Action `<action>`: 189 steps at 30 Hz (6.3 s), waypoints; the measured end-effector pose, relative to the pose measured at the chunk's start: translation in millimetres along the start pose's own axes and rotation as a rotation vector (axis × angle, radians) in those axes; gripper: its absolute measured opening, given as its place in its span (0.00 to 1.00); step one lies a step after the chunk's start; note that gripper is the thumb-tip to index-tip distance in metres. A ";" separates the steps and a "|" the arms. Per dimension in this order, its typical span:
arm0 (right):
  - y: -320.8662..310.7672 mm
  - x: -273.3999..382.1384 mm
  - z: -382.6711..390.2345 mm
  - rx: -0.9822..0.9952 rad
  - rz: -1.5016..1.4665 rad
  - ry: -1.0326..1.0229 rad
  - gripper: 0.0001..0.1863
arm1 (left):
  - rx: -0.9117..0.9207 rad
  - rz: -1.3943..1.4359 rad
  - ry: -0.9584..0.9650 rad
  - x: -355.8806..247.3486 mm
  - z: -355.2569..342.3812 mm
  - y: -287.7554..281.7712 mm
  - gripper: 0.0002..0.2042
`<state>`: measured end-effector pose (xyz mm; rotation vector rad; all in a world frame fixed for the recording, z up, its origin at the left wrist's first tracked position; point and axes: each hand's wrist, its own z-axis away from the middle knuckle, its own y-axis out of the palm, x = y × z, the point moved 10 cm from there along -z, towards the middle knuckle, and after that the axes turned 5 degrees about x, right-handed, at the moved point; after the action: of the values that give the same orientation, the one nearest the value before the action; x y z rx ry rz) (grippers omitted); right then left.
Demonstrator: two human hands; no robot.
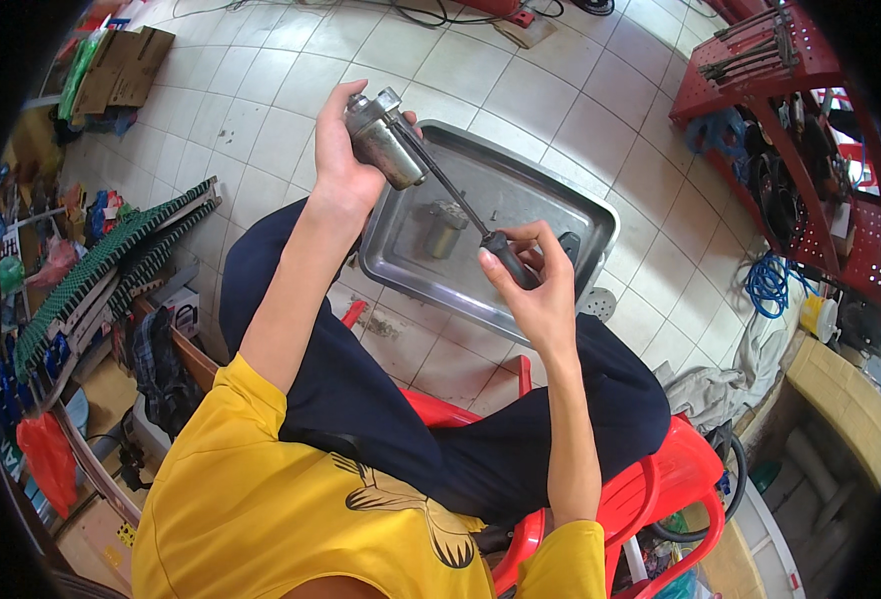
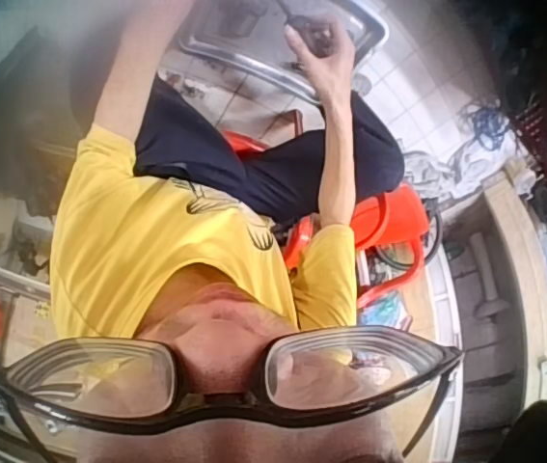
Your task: The person unscrews bolts from a metal component with a screwdriver while holding it over a metal tray.
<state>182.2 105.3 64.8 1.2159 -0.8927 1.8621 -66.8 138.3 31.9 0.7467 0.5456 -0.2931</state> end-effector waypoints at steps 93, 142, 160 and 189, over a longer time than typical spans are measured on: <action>-21.4 7.8 -11.4 -0.163 0.264 -0.109 0.16 | 0.014 0.022 -0.132 15.0 2.4 -3.9 0.15; -28.5 -135.6 -45.5 -0.261 0.341 0.255 0.24 | 0.058 0.244 -0.393 70.0 23.6 3.0 0.22; -12.4 -14.1 -29.0 -0.226 0.041 0.154 0.30 | 0.179 -0.267 -0.286 93.3 37.1 17.7 0.34; -0.3 -18.0 -32.5 -0.084 -0.358 0.213 0.23 | 0.276 -0.201 -0.426 106.3 45.6 33.7 0.29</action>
<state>173.6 129.4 37.8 1.0269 -0.5869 1.6117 52.0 123.2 18.4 0.8664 0.1744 -0.7064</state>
